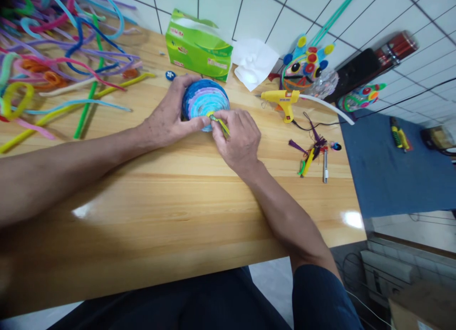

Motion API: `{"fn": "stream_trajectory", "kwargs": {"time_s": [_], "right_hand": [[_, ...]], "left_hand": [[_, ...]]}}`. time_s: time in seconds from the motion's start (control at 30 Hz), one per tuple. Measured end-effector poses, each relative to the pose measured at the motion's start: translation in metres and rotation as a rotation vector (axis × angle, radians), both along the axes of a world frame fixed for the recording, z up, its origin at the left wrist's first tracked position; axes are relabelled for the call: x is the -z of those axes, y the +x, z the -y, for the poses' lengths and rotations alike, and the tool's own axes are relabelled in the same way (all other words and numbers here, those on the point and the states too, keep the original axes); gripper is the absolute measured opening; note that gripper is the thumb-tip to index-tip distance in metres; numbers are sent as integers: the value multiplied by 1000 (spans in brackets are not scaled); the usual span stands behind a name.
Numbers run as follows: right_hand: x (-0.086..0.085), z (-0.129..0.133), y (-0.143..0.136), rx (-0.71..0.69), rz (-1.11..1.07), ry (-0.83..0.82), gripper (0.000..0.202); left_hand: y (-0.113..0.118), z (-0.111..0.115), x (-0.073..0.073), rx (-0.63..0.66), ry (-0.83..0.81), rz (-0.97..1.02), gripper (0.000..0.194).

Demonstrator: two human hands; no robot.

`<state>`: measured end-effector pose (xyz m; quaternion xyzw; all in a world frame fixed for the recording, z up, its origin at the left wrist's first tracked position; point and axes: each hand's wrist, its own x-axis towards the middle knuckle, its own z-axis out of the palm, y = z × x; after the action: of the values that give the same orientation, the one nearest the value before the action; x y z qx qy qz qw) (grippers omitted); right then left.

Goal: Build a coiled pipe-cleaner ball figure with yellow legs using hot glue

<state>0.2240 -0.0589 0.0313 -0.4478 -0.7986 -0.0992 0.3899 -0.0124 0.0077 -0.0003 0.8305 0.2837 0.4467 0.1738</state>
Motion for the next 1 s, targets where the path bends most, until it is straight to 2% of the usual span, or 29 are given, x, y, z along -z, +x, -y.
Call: {"fn": "stream_trajectory", "kwargs": {"time_s": [0.17, 0.77, 1.0], "right_hand": [[1, 0, 1, -4, -18, -52, 15], [2, -1, 2, -28, -32, 0, 13], [2, 0, -1, 14, -8, 17, 14]], "left_hand": [[0, 2, 0, -13, -6, 2, 82], [1, 2, -2, -33, 5, -20, 79], [1, 0, -1, -15, -5, -14, 90]]}}
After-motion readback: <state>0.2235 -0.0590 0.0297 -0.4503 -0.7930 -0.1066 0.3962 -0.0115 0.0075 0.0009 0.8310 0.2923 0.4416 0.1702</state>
